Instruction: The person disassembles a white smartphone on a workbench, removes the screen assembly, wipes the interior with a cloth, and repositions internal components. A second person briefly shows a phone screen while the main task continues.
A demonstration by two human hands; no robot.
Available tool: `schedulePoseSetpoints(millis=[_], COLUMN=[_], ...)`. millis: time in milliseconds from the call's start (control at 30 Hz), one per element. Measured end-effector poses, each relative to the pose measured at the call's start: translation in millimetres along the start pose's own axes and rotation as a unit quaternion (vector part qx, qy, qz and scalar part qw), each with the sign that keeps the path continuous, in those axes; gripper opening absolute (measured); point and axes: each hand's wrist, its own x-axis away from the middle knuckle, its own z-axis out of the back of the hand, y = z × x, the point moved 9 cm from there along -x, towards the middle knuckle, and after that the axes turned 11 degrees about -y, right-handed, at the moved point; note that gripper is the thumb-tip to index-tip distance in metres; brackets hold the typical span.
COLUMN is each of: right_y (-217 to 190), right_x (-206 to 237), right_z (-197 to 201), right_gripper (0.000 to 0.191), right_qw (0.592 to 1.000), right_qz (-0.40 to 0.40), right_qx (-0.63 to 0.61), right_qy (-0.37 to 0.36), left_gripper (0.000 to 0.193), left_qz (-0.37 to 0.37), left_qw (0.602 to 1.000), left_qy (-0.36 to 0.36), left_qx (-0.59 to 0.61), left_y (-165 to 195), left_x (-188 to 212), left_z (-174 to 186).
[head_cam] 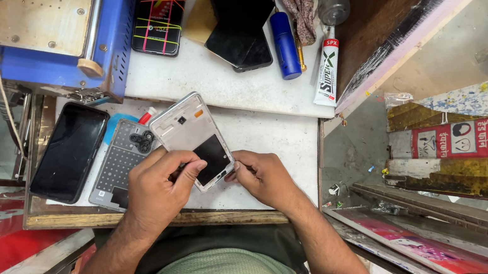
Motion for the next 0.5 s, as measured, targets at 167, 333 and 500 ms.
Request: schedulePoseSetpoints(millis=[167,333,500], right_y=[-12.7,-34.5,-44.9], right_x=[-6.2,-9.8,-13.1], right_z=[-3.3,-13.9,-8.9], right_gripper=[0.019,0.015,0.016], right_qw=[0.969,0.882,0.866], right_qz=[-0.013,0.080,0.109], right_qx=[0.248,0.460,0.479], right_qy=[0.009,0.058,0.094], left_gripper=[0.015,0.017,0.016], left_qz=[0.009,0.026,0.032], left_qw=[0.999,0.995,0.995], left_qy=[-0.026,-0.045,-0.022], left_qx=[-0.034,-0.085,-0.090], left_y=[4.4,7.5,10.0], left_x=[-3.2,-4.9,-7.7], left_z=[1.6,-0.6,3.6])
